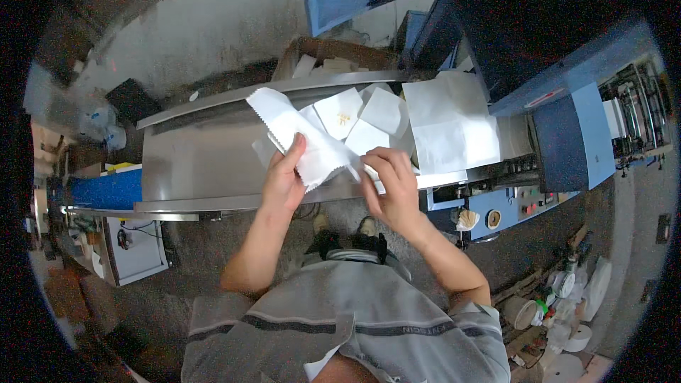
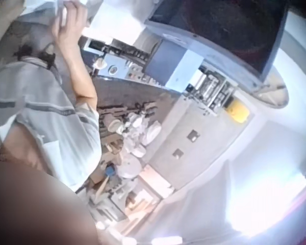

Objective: The recorder operates a paper-folding machine and inspects the resulting napkins for quality.

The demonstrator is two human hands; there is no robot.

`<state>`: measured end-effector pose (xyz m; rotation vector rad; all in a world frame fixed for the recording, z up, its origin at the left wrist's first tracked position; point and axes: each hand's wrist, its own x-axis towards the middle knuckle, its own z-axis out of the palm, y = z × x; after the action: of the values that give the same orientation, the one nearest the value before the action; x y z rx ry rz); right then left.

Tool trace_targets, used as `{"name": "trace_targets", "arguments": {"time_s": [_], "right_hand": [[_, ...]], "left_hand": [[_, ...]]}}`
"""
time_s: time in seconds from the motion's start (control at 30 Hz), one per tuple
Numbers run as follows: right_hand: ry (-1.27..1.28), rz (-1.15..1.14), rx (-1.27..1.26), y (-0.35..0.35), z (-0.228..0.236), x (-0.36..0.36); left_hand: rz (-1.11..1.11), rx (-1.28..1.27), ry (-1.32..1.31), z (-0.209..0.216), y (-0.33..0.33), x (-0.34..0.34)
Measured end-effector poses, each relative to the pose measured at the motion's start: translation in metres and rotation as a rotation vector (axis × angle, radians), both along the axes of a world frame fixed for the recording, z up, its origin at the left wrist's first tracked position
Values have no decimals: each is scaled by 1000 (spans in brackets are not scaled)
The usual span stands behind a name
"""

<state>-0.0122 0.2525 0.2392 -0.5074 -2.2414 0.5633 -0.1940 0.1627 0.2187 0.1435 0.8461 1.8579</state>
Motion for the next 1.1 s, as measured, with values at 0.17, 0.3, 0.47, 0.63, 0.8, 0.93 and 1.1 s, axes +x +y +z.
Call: {"name": "trace_targets", "arguments": {"time_s": [0.17,0.3,0.47,0.63,0.8,0.93,1.1], "right_hand": [[71,-9,-89,-6,17,-25],[115,34,-610,-13,9,-32],[141,25,-921,-9,-4,-29],[448,54,-1060,0,-5,-28],[3,-22,-788,53,21,11],[-426,202,-493,59,61,21],[-382,360,-335,56,78,6]], "left_hand": [[97,57,49,14,13,26],[93,103,1,24,18,36],[35,143,29,18,18,33],[39,125,-7,20,16,36],[-593,-355,698,38,-44,5],[-125,-147,1553,97,-23,8],[-552,-2,1210,78,24,16]]}}
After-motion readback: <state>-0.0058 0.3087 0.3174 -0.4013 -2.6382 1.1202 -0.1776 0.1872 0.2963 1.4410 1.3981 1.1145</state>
